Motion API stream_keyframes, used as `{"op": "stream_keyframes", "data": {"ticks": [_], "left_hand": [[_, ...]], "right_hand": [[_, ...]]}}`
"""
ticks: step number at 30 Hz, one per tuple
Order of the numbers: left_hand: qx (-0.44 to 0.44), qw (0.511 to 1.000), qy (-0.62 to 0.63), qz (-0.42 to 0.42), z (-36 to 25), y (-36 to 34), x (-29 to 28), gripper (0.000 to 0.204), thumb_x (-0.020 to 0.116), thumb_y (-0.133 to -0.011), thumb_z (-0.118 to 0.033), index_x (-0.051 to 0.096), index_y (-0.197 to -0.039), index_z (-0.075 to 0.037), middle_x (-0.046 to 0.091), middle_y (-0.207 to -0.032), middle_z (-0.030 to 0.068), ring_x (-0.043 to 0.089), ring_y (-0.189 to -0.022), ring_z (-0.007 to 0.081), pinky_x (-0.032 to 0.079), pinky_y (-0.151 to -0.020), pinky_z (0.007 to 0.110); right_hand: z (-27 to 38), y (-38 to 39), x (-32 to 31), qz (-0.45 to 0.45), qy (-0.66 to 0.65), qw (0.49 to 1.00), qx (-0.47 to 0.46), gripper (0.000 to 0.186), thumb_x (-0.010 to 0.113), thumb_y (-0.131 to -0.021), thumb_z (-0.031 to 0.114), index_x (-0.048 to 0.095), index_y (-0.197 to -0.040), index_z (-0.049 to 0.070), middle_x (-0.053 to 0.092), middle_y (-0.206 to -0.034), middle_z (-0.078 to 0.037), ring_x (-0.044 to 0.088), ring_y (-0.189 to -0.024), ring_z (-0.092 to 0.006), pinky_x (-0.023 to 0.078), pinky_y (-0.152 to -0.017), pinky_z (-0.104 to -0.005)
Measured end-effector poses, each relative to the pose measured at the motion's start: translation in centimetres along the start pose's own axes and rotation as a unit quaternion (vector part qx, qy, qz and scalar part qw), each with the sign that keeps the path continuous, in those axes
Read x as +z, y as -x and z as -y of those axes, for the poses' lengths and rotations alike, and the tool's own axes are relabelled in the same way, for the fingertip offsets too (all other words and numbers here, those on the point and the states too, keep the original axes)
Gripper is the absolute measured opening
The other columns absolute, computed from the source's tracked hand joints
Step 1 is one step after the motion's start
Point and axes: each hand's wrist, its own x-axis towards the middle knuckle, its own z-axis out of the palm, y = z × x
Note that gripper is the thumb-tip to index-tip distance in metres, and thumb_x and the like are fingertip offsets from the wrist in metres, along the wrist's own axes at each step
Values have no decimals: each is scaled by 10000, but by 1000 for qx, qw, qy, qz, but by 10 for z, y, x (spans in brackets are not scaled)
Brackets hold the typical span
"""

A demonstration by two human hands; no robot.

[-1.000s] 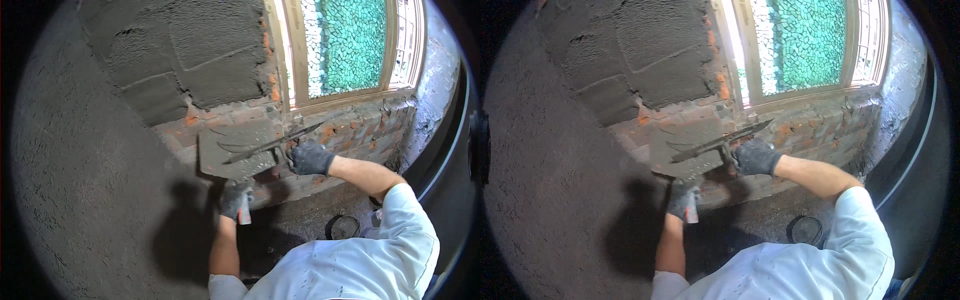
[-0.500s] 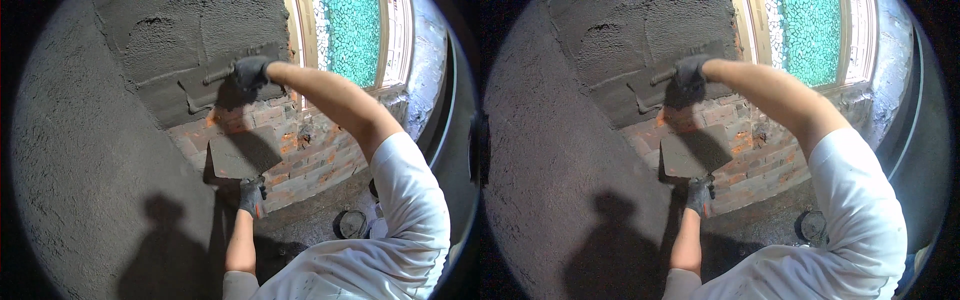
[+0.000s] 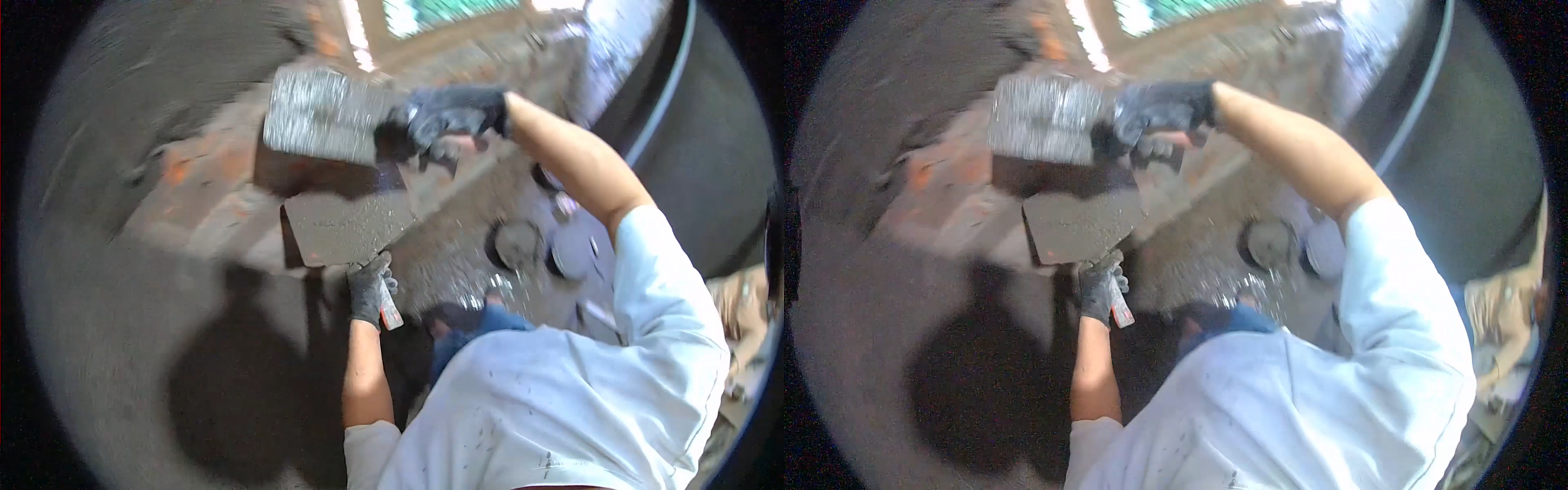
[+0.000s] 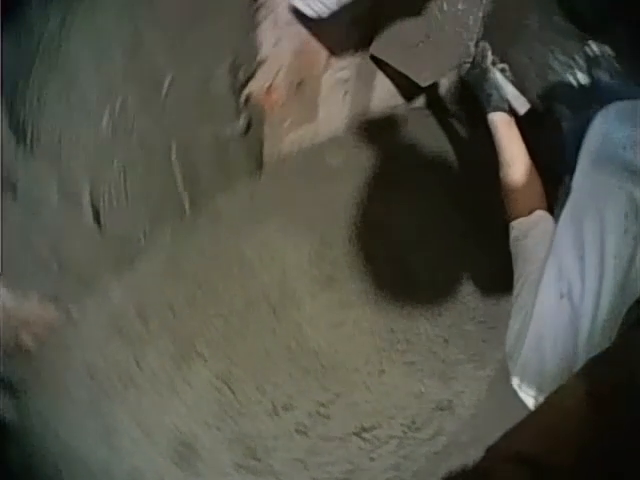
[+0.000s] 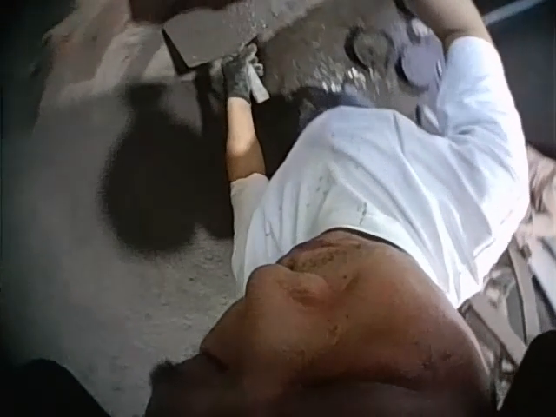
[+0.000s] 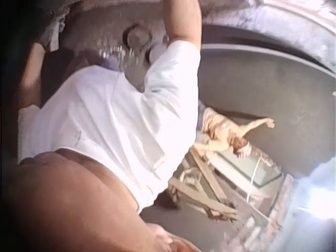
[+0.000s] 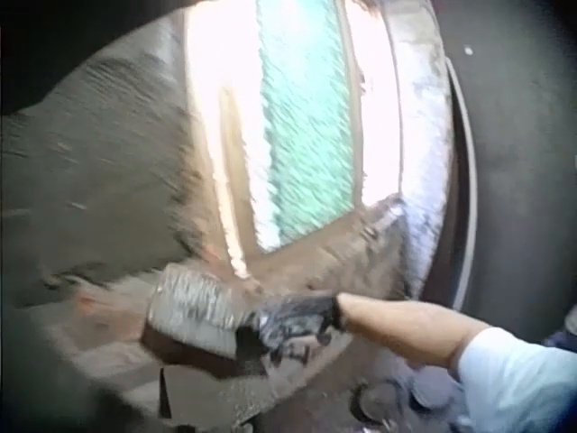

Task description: Applying and smoothing mortar onto a brick wall using a trowel and a hawk.

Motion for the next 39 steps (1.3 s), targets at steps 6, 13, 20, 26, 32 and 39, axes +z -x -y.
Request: {"op": "stream_keyframes", "data": {"ticks": [6,13,20,26,32,39], "left_hand": [[-157,982,-31,101,87,-51,29,78,621,-821,-135,553,-825,-96,401,-526,-28,405,-407,89,348,-398,251],[-313,946,-60,50,278,-121,24,191,616,-798,-70,514,-957,-98,476,-636,-7,451,-441,98,373,-370,234],[155,680,-603,388,549,-232,52,164,521,-806,-186,632,-825,-66,642,-821,150,625,-671,294,487,-557,426],[109,470,-698,529,698,-317,112,264,486,-825,-258,679,-872,-85,660,-874,152,633,-788,321,471,-713,479],[214,477,-670,528,731,-372,124,243,502,-807,-254,683,-850,-97,661,-876,154,629,-803,323,469,-721,459],[49,382,-710,590,722,-372,145,315,510,-816,-272,644,-996,-51,614,-1082,168,562,-1017,351,418,-882,462]], "right_hand": [[34,240,233,32,-453,846,280,278,596,-757,171,612,-1002,40,574,-751,-47,526,-622,-94,413,-501,-235],[180,415,288,-40,-519,226,824,528,553,-828,341,445,-1306,145,564,-648,-26,496,-481,-105,397,-398,-258],[187,612,448,370,-91,504,775,284,604,-760,315,672,-944,109,660,-811,-159,642,-692,-298,519,-613,-416],[40,686,560,183,-179,426,868,268,581,-677,143,677,-923,93,646,-931,-189,616,-871,-357,494,-778,-421],[19,719,658,421,-135,545,712,253,562,-669,101,672,-888,41,637,-896,-225,617,-866,-373,491,-797,-436],[51,646,608,344,-122,719,591,215,555,-627,144,663,-737,-5,626,-707,-218,620,-680,-370,501,-667,-460]]}}
